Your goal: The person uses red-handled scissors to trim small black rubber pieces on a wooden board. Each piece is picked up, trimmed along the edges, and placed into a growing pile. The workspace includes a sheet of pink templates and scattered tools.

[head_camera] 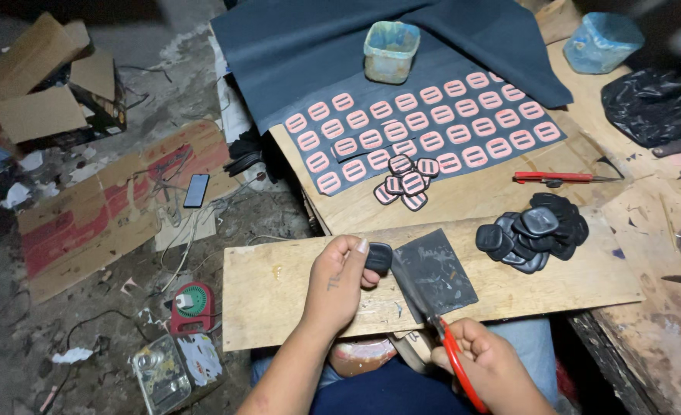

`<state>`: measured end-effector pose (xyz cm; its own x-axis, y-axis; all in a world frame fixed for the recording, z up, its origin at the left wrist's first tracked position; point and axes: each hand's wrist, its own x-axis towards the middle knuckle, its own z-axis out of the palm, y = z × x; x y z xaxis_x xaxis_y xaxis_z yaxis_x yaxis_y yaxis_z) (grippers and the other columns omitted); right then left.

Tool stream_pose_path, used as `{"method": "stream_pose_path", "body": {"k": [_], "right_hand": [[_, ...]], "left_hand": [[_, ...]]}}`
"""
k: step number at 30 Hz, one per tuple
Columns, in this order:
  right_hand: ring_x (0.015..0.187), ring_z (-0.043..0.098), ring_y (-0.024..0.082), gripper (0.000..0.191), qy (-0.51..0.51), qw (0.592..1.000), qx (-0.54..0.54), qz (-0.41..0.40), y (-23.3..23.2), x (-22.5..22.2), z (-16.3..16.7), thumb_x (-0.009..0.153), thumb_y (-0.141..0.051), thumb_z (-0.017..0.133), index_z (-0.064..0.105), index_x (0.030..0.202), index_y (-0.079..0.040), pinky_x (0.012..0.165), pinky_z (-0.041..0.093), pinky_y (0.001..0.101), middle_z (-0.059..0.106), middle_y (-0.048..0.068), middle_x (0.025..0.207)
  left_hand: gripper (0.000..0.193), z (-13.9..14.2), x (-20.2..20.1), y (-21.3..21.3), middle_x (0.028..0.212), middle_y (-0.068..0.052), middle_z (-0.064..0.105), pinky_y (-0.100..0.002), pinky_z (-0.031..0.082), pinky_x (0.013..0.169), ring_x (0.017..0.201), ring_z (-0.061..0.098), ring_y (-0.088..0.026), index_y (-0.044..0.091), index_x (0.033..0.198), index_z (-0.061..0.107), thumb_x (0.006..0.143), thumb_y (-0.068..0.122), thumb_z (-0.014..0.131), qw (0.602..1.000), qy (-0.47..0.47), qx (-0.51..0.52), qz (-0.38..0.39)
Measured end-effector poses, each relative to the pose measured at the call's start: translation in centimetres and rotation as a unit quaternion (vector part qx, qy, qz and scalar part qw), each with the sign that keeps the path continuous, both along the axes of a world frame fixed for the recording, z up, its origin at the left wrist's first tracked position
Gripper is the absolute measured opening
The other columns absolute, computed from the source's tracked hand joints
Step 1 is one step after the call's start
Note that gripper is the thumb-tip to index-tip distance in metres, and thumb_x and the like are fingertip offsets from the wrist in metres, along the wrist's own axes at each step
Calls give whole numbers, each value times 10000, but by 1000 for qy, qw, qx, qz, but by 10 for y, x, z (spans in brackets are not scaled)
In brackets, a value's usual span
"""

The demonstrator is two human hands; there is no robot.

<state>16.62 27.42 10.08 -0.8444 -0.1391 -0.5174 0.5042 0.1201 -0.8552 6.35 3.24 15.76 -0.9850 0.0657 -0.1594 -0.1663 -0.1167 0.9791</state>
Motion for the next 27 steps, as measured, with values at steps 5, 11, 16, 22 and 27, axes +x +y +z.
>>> {"method": "stream_pose_path", "body": {"k": [5,11,16,22,27], "right_hand": [[770,679,100,400,138,977,-79,-145,4,-16,14,785,-20,741,564,1144,-19,687,561,245,725,54,961],[820,655,163,416,204,954,-23,-216,22,-44,17,837,-15,739,551,1205,28,718,560,290,665,114,980],[967,679,154,412,263,925,85,-262,52,-63,18,862,-51,741,521,1197,48,828,564,275,681,128,1073],[986,683,136,420,259,921,60,-285,55,-53,16,850,-31,712,505,1208,43,804,556,268,704,133,1203],[953,670,126,432,252,926,41,-278,44,-36,17,854,-5,720,544,1246,42,787,542,267,710,126,1163]], "left_hand": [[175,12,17,33,853,-44,692,-247,553,658,721,675,-104,20,1032,658,1003,174,581,989,-30,-19,-143],[180,25,13,66,1017,-106,710,-336,576,754,860,722,-249,14,1068,708,947,127,637,958,166,-166,-163],[164,28,-36,67,1032,-132,689,-444,524,836,962,656,-360,43,1050,720,902,84,662,873,328,-360,-16],[228,22,-90,65,1070,-117,672,-455,472,853,969,594,-341,37,1019,708,802,106,714,805,383,-454,4],[205,9,-101,64,1034,-108,680,-456,471,861,965,599,-333,49,1027,695,833,113,715,783,386,-487,-24]]}}
